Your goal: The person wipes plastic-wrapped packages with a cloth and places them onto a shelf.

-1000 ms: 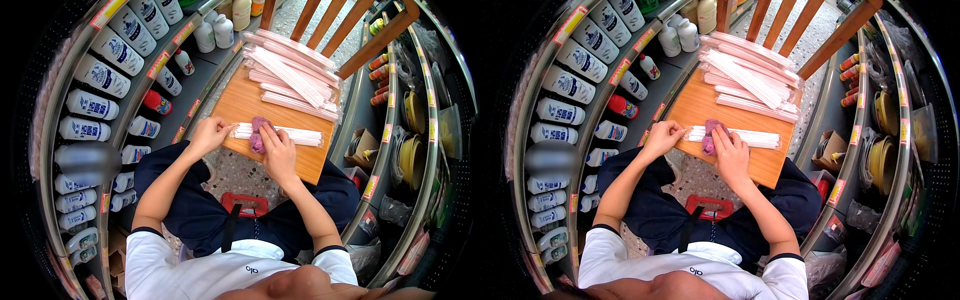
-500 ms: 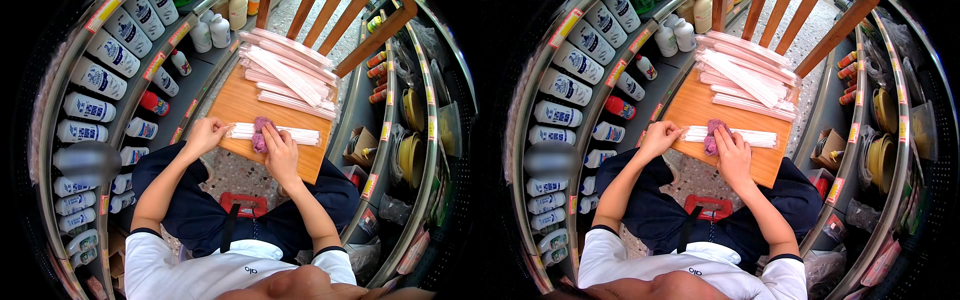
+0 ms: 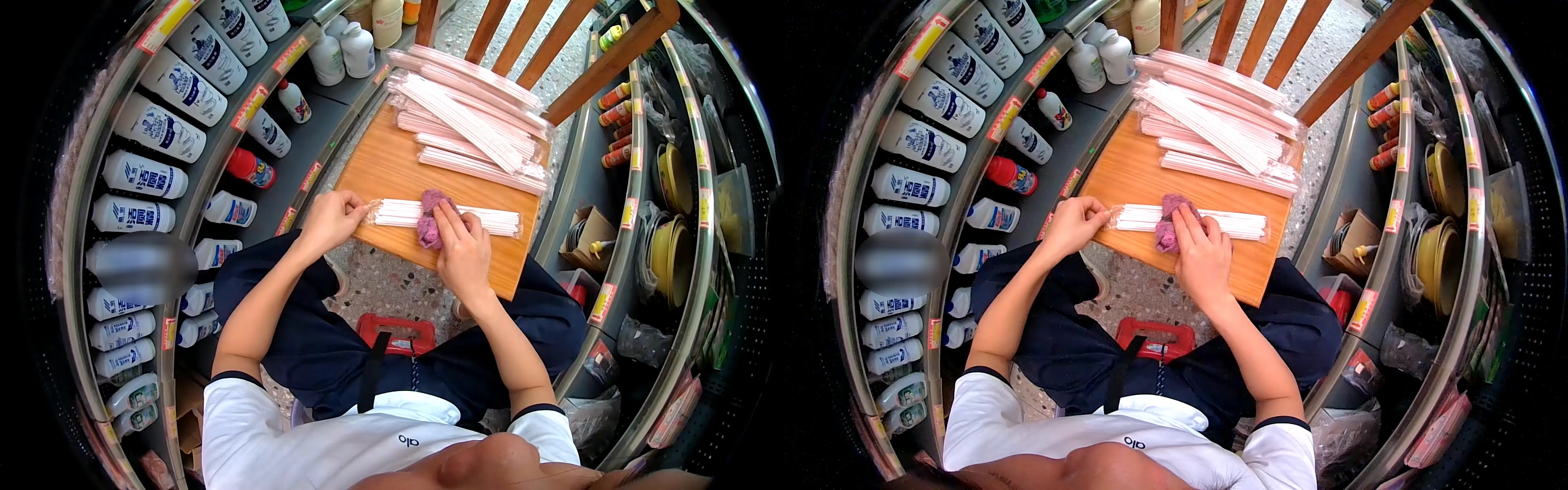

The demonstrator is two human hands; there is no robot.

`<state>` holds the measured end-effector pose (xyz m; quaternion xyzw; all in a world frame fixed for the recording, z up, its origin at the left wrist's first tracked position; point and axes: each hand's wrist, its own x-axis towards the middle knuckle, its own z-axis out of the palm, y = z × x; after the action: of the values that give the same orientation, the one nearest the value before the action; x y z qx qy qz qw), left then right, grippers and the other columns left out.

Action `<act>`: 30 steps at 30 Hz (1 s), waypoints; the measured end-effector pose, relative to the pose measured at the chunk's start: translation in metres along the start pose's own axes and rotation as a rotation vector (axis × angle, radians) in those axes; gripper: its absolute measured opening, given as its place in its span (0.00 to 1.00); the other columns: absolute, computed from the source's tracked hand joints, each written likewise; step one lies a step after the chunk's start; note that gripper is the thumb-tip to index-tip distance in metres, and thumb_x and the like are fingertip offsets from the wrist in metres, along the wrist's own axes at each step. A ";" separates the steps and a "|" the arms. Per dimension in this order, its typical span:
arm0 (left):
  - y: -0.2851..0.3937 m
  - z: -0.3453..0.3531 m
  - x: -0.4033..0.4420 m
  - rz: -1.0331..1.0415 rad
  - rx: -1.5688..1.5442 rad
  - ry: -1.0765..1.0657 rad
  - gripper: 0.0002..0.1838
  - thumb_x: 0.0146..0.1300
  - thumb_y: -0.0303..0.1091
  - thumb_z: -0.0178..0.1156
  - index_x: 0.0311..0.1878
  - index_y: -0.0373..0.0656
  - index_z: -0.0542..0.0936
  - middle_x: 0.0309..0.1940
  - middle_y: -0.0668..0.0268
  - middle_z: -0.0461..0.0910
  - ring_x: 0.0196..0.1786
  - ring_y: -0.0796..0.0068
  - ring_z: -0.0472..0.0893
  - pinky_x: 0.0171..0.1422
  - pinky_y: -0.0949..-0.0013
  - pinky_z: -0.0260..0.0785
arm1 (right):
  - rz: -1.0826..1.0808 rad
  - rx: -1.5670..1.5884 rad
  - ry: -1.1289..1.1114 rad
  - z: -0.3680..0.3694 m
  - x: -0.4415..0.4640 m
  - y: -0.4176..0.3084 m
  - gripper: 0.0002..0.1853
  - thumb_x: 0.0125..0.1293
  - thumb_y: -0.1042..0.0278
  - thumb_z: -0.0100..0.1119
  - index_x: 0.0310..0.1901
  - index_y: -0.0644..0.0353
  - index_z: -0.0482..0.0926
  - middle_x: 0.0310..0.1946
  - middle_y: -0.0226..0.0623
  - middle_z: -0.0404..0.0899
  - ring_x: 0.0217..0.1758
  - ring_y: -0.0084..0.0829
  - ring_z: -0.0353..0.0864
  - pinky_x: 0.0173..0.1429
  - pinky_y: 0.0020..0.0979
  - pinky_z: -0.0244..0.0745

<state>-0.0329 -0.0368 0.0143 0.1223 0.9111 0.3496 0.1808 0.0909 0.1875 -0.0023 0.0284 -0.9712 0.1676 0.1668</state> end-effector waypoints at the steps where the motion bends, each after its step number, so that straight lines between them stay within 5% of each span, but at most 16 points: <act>1: 0.001 -0.001 0.000 -0.004 0.004 -0.003 0.11 0.61 0.36 0.66 0.36 0.35 0.86 0.26 0.54 0.85 0.30 0.62 0.86 0.38 0.62 0.75 | 0.002 -0.001 0.001 0.000 0.000 0.000 0.32 0.49 0.82 0.58 0.61 0.60 0.78 0.63 0.35 0.78 0.56 0.43 0.74 0.56 0.40 0.71; 30: 0.000 -0.001 0.000 0.003 0.000 0.000 0.11 0.61 0.36 0.66 0.34 0.35 0.85 0.23 0.56 0.83 0.27 0.65 0.84 0.34 0.63 0.73 | 0.053 -0.030 0.012 -0.006 -0.005 0.015 0.30 0.47 0.81 0.59 0.58 0.60 0.80 0.62 0.33 0.79 0.56 0.41 0.74 0.55 0.41 0.71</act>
<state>-0.0333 -0.0371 0.0146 0.1238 0.9109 0.3500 0.1803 0.0958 0.2037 -0.0034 -0.0006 -0.9730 0.1577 0.1686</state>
